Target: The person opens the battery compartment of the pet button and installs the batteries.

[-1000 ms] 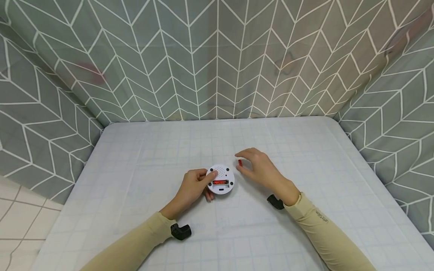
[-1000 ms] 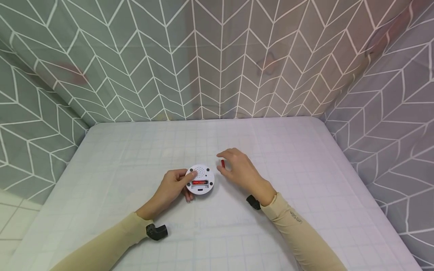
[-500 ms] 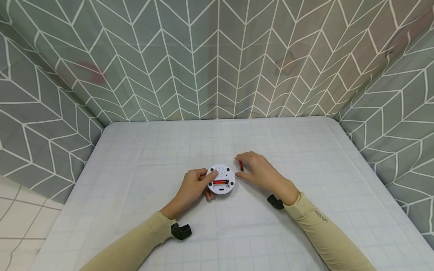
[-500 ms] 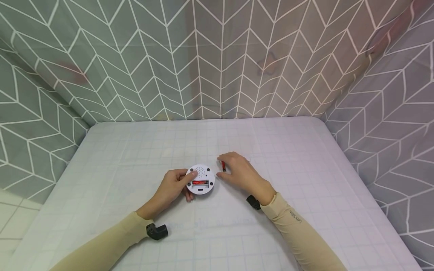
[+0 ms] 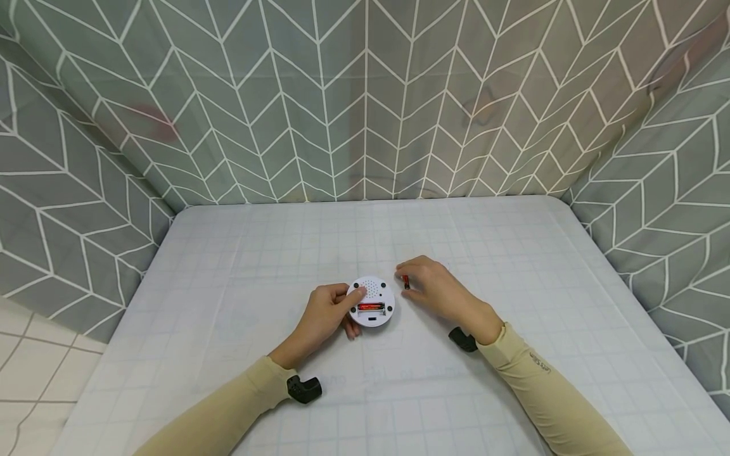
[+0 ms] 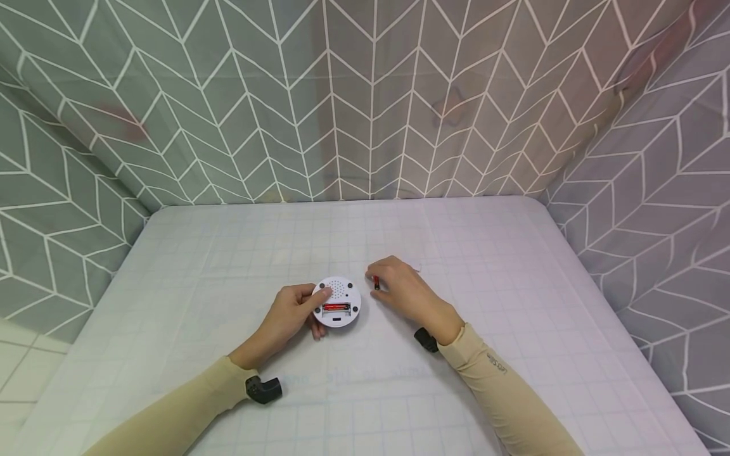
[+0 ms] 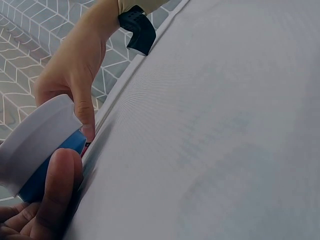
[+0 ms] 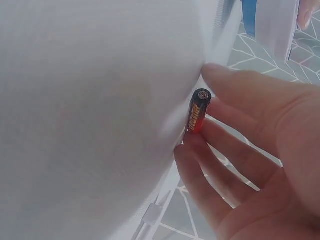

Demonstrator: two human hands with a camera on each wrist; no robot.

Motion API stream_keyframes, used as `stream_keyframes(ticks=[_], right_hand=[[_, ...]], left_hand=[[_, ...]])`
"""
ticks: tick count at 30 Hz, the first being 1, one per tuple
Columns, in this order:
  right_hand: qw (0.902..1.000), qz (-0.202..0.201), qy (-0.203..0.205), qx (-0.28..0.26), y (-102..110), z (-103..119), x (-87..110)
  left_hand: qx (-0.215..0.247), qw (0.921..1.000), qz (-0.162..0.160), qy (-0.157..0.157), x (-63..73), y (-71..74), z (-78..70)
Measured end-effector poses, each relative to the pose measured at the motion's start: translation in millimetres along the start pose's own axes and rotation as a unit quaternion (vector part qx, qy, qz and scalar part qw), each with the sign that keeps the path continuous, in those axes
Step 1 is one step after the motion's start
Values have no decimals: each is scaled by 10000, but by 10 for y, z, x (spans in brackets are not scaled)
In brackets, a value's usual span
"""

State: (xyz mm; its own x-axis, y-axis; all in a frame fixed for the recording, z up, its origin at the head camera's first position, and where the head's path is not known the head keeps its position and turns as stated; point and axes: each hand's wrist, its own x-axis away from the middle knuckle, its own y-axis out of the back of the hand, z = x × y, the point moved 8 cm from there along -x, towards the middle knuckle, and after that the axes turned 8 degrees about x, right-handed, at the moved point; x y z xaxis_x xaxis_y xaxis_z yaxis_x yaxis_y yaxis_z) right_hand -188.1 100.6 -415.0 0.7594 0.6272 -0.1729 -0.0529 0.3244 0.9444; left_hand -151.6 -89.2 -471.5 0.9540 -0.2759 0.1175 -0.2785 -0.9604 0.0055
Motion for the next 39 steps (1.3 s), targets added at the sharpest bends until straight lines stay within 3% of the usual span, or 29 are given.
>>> stream_keyframes(ticks=[8, 15, 24, 33, 39], right_hand=[[9997, -69, -185, -151, 2, -35, -5], [9999, -141, 30, -63, 8, 19, 17], [9996, -204, -99, 172, 6, -7, 21], [9993, -334, 53, 150, 30, 21, 24], [9992, -379, -139, 42, 35, -6, 20]], left_hand=[[-9, 10000, -7, 18, 3, 5, -2], [-68, 10000, -25, -19, 5, 4, -5], [10, 10000, 11, -64, -6, -6, 0], [-52, 10000, -65, -19, -3, 8, 14], [-95, 9999, -39, -15, 2, 3, 2]])
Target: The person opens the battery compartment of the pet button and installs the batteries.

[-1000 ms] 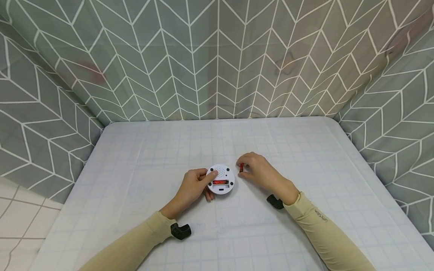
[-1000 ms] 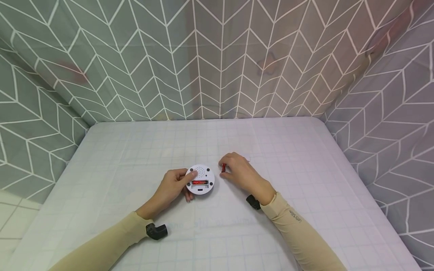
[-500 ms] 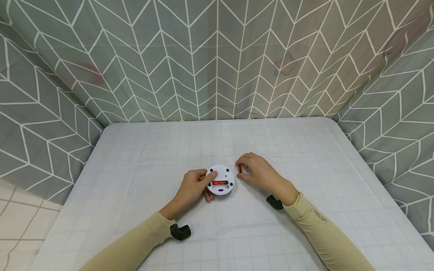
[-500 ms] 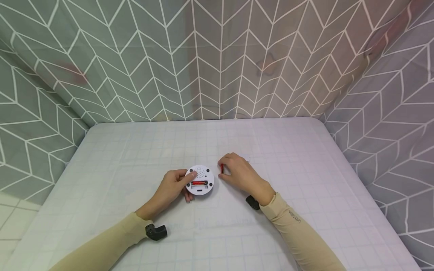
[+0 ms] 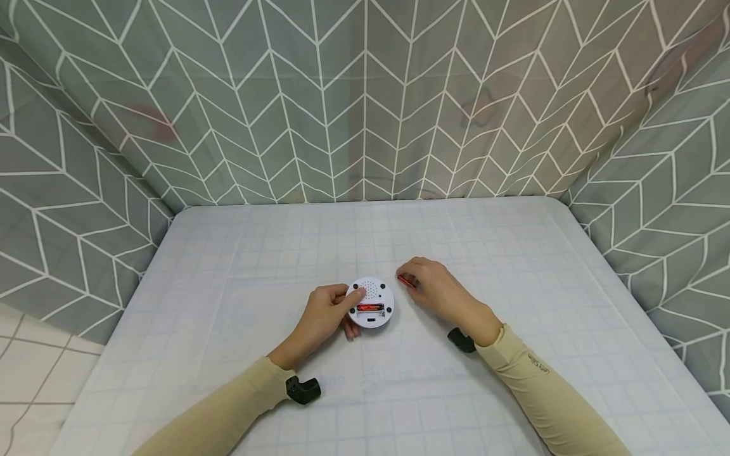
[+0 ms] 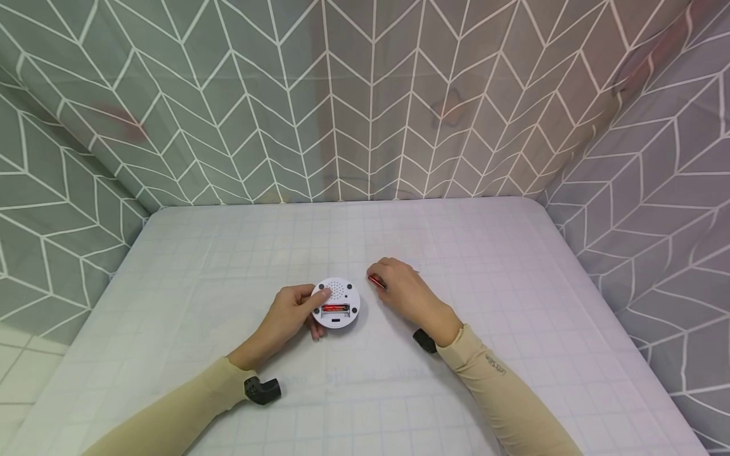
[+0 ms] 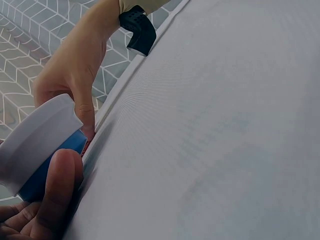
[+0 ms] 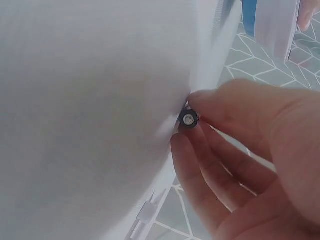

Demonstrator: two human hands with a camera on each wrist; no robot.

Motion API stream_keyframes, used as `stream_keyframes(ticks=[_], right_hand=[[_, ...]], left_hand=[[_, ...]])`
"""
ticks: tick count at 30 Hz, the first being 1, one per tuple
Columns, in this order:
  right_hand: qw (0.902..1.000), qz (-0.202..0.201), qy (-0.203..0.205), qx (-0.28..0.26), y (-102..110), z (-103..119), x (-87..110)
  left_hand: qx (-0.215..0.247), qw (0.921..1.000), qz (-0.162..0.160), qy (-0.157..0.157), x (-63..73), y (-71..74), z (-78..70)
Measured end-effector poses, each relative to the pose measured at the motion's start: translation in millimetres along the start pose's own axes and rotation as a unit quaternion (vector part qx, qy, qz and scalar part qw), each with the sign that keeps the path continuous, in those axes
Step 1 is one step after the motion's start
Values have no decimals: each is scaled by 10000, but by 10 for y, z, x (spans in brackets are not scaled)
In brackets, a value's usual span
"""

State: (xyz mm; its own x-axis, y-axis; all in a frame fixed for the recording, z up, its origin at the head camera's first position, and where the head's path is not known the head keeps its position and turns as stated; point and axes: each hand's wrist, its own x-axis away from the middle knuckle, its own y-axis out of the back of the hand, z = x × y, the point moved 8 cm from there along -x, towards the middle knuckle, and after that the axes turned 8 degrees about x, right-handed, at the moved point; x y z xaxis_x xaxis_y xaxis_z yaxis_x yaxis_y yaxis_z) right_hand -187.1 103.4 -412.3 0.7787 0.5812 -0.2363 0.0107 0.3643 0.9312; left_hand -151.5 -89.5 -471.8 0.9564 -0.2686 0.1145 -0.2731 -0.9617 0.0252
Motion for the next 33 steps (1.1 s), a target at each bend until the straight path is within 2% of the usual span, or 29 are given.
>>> stream_keyframes(ticks=[6, 21, 33], right_hand=[[9995, -15, -326, 17, 13, -41, 1], [9984, -251, -485, 157, 58, -58, 2], [9958, -869, -81, -289, 170, 15, 6]], left_hand=[[6, 10000, 22, -26, 2, -2, -12], [74, 10000, 2, 11, -7, 0, 0], [63, 10000, 34, -7, -12, -4, 16]])
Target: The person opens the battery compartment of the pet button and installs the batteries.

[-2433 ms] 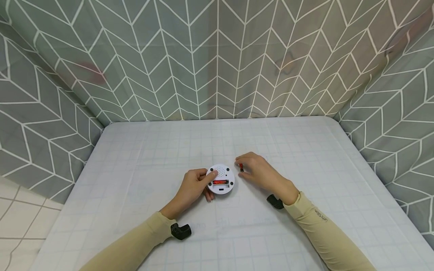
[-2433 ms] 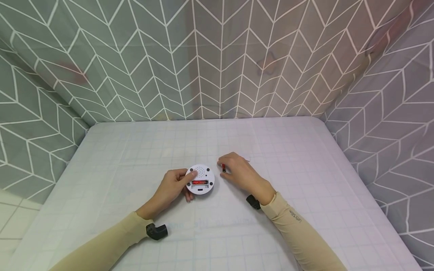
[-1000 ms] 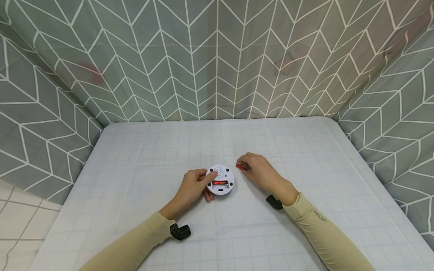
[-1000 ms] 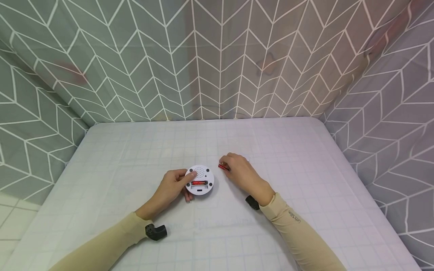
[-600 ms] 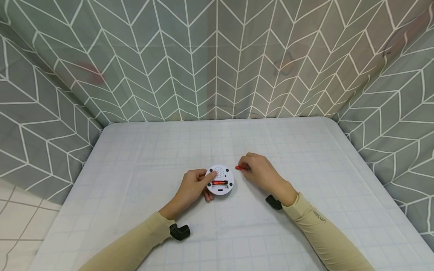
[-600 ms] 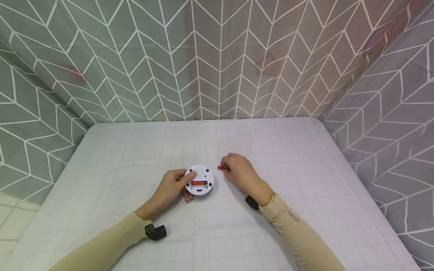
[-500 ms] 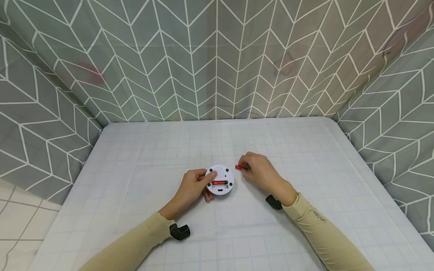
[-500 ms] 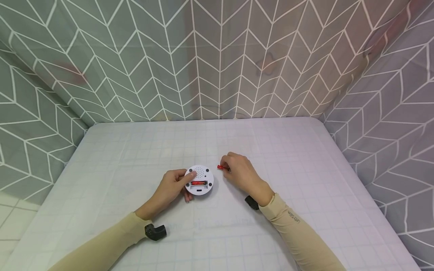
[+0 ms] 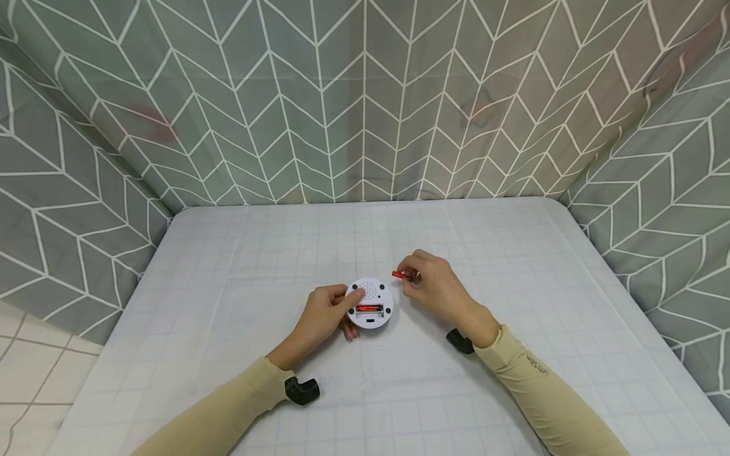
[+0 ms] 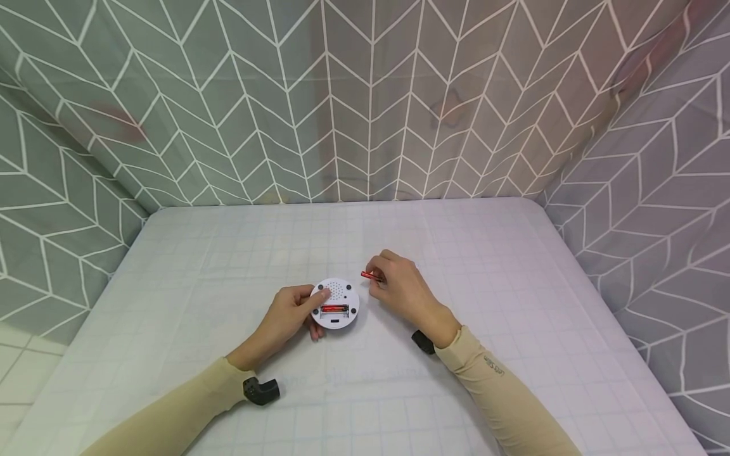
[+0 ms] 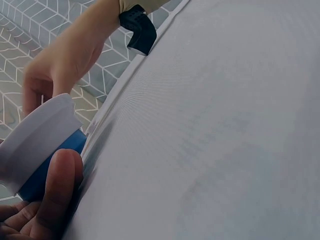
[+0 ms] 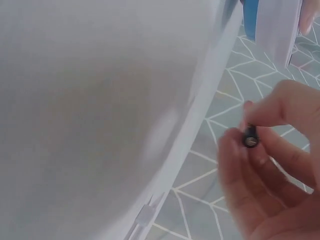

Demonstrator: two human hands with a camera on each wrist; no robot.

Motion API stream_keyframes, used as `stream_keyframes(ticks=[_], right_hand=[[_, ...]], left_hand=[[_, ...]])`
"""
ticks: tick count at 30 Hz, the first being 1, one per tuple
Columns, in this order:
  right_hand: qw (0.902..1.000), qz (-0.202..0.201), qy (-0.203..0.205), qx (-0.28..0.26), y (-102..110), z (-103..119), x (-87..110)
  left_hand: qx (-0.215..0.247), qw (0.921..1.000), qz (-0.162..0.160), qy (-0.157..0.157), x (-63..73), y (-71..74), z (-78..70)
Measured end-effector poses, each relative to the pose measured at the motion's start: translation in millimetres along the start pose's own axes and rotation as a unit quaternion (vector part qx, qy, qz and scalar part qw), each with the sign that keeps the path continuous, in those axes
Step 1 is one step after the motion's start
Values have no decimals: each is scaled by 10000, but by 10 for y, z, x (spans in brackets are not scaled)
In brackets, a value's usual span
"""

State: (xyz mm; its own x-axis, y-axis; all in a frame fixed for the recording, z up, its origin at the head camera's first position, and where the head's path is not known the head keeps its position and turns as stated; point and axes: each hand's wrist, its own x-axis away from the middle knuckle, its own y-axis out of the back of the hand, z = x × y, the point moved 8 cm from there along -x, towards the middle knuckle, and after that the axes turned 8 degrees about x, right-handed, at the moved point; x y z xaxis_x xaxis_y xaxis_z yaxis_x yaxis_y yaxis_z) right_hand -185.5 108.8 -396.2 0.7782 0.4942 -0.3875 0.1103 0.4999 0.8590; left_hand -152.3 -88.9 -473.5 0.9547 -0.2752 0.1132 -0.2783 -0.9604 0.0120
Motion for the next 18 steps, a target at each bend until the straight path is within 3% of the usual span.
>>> stream_keyframes(ticks=[10, 18], right_hand=[[9949, -336, 701, -649, 90, 224, 11], [9917, -116, 1006, -796, 82, 353, 17]], left_hand=[[3, 10000, 23, -31, 5, -1, -2], [-20, 9999, 69, -120, 3, -6, -13]])
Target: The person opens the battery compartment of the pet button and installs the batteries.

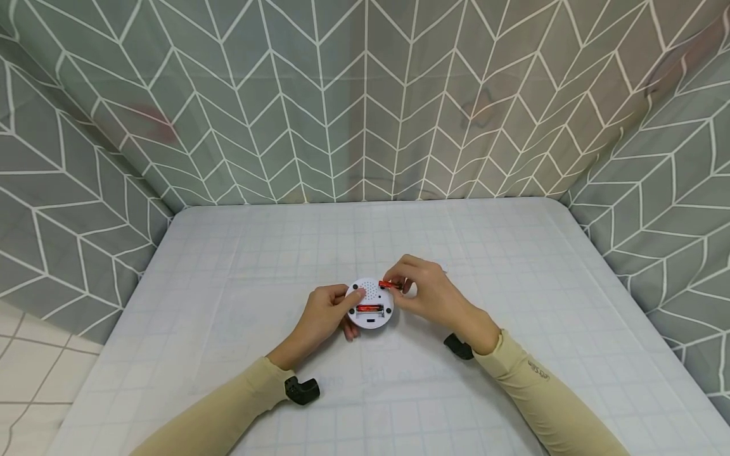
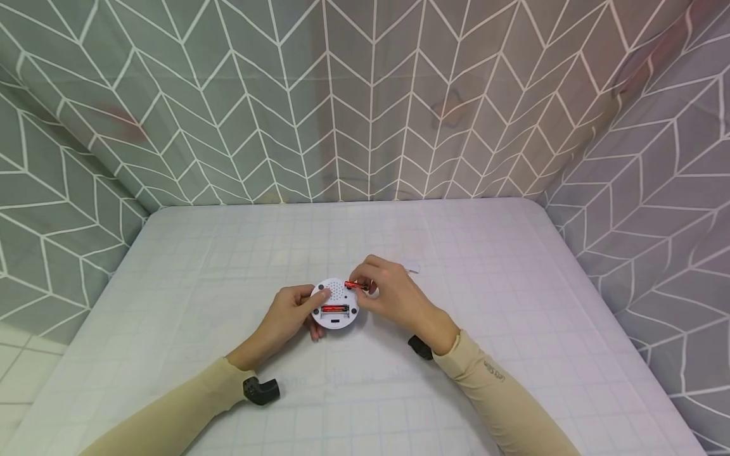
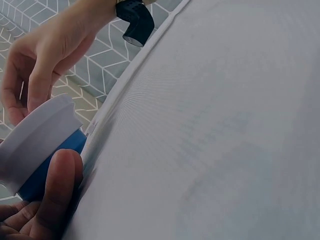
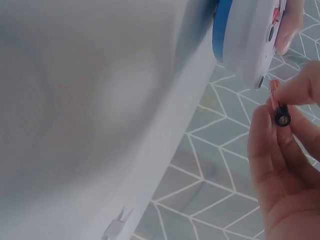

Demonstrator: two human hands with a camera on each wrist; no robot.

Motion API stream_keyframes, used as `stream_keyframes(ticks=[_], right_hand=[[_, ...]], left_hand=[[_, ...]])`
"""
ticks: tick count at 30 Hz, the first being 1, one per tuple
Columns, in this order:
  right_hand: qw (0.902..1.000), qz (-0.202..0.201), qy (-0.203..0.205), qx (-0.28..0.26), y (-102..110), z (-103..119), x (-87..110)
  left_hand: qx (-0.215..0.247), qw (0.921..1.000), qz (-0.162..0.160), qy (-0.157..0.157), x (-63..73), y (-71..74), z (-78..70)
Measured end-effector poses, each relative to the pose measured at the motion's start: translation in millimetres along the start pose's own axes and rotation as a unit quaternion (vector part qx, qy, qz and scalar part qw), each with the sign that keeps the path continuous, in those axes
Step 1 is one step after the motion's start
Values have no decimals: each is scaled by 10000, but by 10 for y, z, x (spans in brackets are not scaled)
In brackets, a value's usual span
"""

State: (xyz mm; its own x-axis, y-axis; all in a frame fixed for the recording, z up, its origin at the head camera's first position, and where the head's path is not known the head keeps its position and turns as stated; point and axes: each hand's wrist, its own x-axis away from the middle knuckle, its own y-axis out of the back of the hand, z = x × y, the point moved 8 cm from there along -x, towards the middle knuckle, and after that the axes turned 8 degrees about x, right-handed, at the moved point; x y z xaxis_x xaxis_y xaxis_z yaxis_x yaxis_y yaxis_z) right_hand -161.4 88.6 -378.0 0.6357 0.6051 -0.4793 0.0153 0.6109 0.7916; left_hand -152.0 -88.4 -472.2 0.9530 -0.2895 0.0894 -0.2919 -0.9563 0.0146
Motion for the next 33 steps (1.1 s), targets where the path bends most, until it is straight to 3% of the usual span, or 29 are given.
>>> stream_keyframes(ticks=[11, 16, 25, 33], right_hand=[[9966, 432, 613, -329, -58, 158, -6], [9948, 626, 686, -425, -86, 182, 9], [9925, 627, 931, -491, -104, 208, 12], [9918, 726, 914, -511, -109, 233, 18]], left_hand=[[-5, 10000, 54, -62, 2, 0, -14], [-35, 10000, 57, -66, 8, 0, -17], [-77, 9999, 23, -93, 6, 7, -18], [-73, 10000, 14, -61, 6, 9, -9]])
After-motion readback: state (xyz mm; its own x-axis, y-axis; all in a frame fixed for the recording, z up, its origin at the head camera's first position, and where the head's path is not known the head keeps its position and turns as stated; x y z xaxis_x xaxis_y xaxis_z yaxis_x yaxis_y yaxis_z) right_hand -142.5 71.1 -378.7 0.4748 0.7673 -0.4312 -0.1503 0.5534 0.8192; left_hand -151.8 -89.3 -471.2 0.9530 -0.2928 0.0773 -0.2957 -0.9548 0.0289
